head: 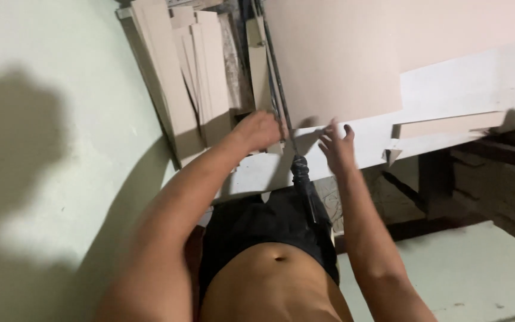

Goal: The person uses a manual paper cutter to slice a large sheet of paper into multiple strips. They repeatedly align the paper against the guide, pull down the cutting lever, and then remove the cut strips to make space for the next cut.

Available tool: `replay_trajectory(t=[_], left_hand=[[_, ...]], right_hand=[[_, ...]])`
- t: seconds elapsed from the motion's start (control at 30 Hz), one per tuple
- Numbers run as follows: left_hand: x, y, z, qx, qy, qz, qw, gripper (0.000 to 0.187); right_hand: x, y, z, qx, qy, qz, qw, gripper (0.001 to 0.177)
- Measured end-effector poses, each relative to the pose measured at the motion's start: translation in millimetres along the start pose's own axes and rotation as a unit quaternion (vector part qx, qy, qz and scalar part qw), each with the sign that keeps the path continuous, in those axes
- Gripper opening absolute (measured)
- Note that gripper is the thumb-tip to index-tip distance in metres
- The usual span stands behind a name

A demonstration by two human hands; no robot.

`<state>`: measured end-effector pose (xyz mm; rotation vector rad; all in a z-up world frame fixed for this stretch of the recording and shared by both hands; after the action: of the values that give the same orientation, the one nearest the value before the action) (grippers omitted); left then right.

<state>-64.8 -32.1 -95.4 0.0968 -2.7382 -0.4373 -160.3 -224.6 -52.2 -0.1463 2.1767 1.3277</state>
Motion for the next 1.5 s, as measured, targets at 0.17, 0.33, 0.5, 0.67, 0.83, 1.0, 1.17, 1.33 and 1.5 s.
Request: replay_trajectory(t=[0.17,0.33,0.5,0.67,0.83,1.0,1.17,1.33,1.5], left_hand=[[-21,84,-35,-0.166,0.074,-0.202,0.962,0.021],[-57,103,-93,-0.031,0.139,-0.267,0.953,0.034],[-80,60,-97,-0.016,0.198,-0.424,0.884,0.085],[-82,31,-77,-0.004,0.207,-0.522,0.828,0.110],[-85,29,-83,-0.016,0.217,-0.517,0.828,0.118],[-84,26,-75,0.035,0.227,-0.520,0.822,0.113],[-83,30,-77,0.004,0.227,-0.518,0.825,0.116],[-62,23,-74,0.058,0.239,-0.402,0.882,0.069],[-12,17,-43,0.020,0.166,-0.195,0.966,0.019]], right_hand=[[32,-49,-8,-0.079,-0.242,0.060,0.965,0.026],[46,-28,13,-0.062,-0.202,0.015,0.977,0.023],[17,-24,43,-0.060,-0.213,-0.015,0.975,0.021],[-19,1,42,-0.139,0.163,0.024,0.977,0.055],[-118,160,48,-0.125,0.539,-0.152,0.819,0.089],[1,117,74,-0.069,0.618,-0.185,0.761,0.065],[50,74,75,-0.102,0.556,-0.182,0.805,0.070],[-82,175,13,-0.140,0.459,-0.133,0.867,0.073],[-72,85,0,-0.061,0.257,-0.087,0.961,0.066]])
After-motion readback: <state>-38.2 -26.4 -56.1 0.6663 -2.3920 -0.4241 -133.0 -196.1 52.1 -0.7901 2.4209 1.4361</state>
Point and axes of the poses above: each hand's wrist, its own y-axis away from the middle knuckle, its own z-axis out of the palm, x = y × z, the point moved 7 cm from there along -y, towards the middle knuckle, and after that the axes turned 11 degrees about y, right-handed, at the moved point
